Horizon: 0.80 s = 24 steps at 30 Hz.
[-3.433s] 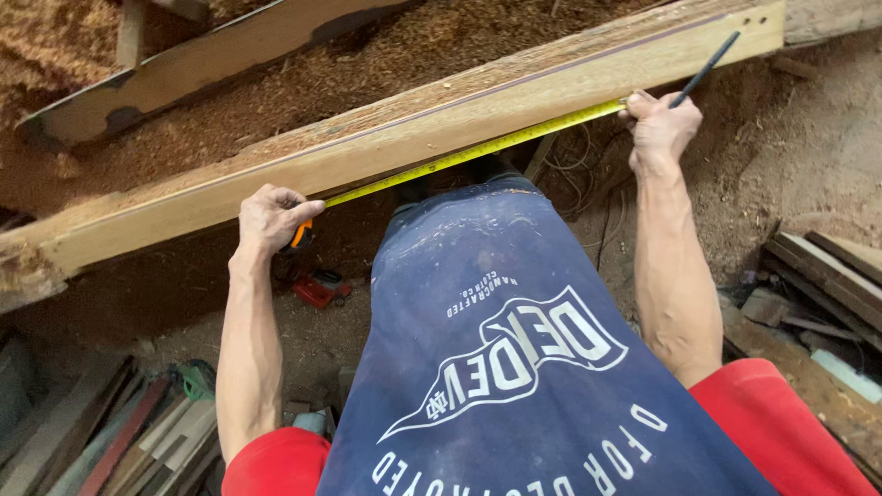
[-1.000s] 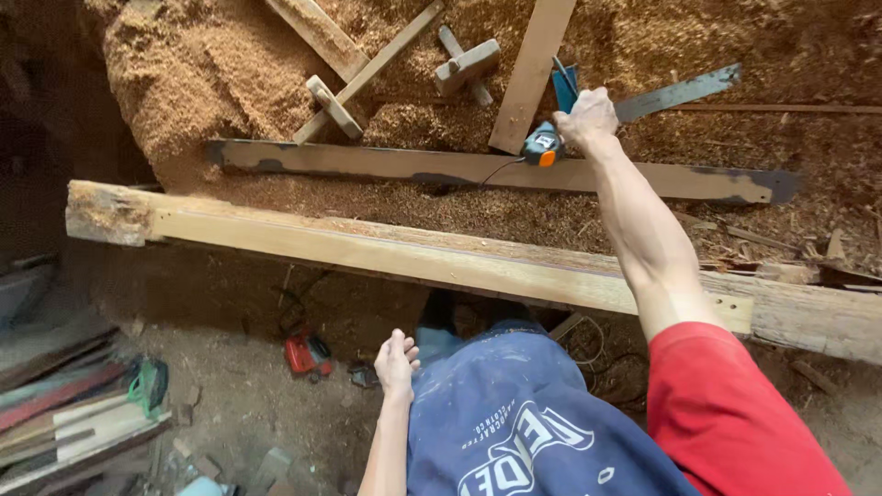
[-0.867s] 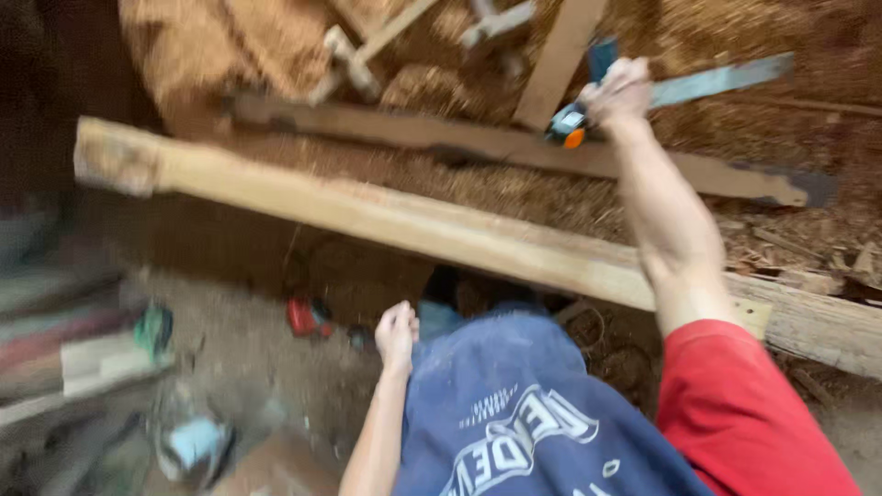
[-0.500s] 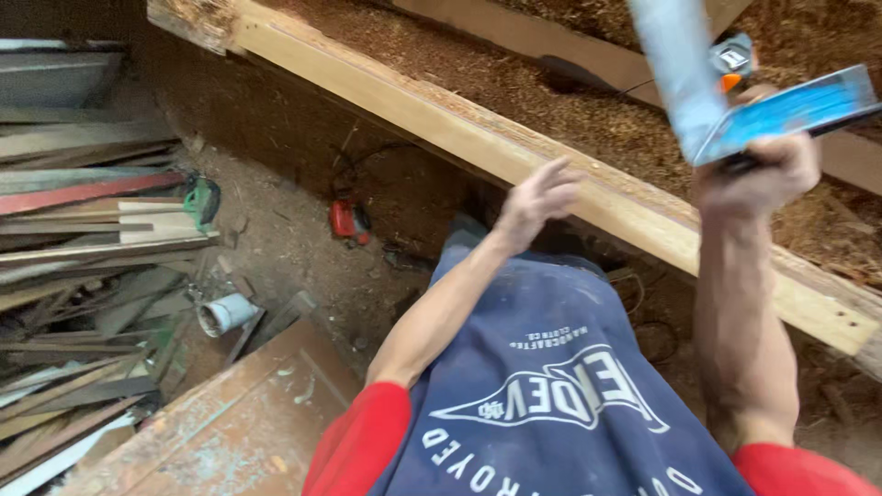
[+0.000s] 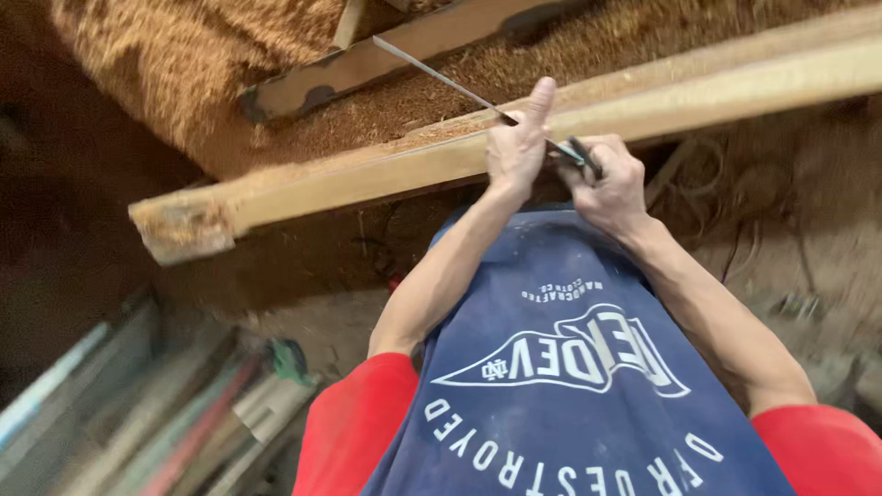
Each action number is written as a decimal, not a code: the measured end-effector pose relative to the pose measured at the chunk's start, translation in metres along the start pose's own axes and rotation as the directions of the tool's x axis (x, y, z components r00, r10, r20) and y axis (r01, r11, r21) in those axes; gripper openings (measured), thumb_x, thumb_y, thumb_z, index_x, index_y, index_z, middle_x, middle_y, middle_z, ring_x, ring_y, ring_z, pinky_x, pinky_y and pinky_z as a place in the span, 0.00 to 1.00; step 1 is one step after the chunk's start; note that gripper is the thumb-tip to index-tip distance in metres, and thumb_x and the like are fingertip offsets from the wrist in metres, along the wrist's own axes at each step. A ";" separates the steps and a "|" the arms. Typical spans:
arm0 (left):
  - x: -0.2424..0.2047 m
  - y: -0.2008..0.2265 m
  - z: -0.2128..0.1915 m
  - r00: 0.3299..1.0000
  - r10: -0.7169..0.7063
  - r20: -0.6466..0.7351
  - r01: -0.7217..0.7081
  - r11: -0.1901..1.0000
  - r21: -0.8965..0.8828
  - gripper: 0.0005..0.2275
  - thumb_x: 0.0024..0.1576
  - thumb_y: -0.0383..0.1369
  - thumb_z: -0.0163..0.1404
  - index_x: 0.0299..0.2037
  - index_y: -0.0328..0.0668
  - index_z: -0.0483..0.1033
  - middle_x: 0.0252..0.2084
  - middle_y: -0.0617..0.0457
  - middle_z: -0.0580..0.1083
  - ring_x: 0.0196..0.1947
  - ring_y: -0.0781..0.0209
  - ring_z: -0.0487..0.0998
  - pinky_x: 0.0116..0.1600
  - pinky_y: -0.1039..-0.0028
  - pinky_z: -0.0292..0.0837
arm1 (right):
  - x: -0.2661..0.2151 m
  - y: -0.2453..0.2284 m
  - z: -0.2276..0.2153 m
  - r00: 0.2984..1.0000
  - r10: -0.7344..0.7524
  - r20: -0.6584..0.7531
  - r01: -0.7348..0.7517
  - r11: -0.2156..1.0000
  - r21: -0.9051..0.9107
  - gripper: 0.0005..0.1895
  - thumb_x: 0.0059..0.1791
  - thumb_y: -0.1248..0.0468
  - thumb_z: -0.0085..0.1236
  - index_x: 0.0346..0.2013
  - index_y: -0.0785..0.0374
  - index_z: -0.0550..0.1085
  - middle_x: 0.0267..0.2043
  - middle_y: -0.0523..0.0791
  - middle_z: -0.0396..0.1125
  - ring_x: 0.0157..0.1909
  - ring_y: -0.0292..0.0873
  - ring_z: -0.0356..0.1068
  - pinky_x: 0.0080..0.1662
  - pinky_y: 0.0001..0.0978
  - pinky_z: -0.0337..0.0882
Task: The person uses a combination square and a pencil to mark lines on a wooden plank. They then use a tape measure to measure the length of the plank and mark additional points. The person repeats the process of aligning the square and drawing lines along the wood.
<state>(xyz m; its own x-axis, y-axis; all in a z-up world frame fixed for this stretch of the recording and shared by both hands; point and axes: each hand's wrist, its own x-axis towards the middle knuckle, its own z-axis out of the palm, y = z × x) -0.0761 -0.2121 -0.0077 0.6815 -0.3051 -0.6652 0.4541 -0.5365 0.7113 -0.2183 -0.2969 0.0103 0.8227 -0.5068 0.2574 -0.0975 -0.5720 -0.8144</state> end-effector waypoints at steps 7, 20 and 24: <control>0.021 -0.043 -0.164 0.669 0.664 0.335 -0.528 0.107 0.842 0.36 0.38 0.51 0.64 0.57 0.43 0.74 0.53 0.42 0.74 0.55 0.44 0.72 0.59 0.49 0.68 | -0.053 0.016 0.069 0.669 0.743 -0.027 -0.529 0.502 0.684 0.26 0.53 0.71 0.66 0.25 0.55 0.55 0.27 0.39 0.59 0.28 0.33 0.67 0.30 0.27 0.72; 0.047 -0.090 -0.157 0.468 0.623 0.627 -0.876 0.232 0.423 0.44 0.45 0.36 0.61 0.75 0.41 0.55 0.71 0.39 0.60 0.71 0.39 0.62 0.76 0.53 0.62 | -0.094 -0.004 0.197 0.390 0.909 0.149 -0.626 0.143 0.767 0.21 0.49 0.71 0.63 0.25 0.55 0.57 0.30 0.38 0.59 0.32 0.33 0.67 0.42 0.40 0.84; 0.054 -0.099 -0.176 0.259 0.529 0.808 -0.959 0.041 0.280 0.48 0.44 0.43 0.63 0.76 0.39 0.52 0.77 0.39 0.51 0.78 0.41 0.50 0.80 0.51 0.44 | -0.087 -0.016 0.205 0.360 0.923 0.138 -0.575 0.103 0.812 0.22 0.50 0.72 0.62 0.24 0.55 0.57 0.31 0.38 0.61 0.33 0.34 0.68 0.43 0.40 0.83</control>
<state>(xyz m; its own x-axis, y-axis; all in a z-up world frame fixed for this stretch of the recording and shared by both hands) 0.0168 -0.0369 -0.0738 -0.0469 -0.9987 0.0208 -0.7956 0.0500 0.6038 -0.1731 -0.1114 -0.1060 0.2836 -0.6217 -0.7301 -0.0284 0.7556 -0.6544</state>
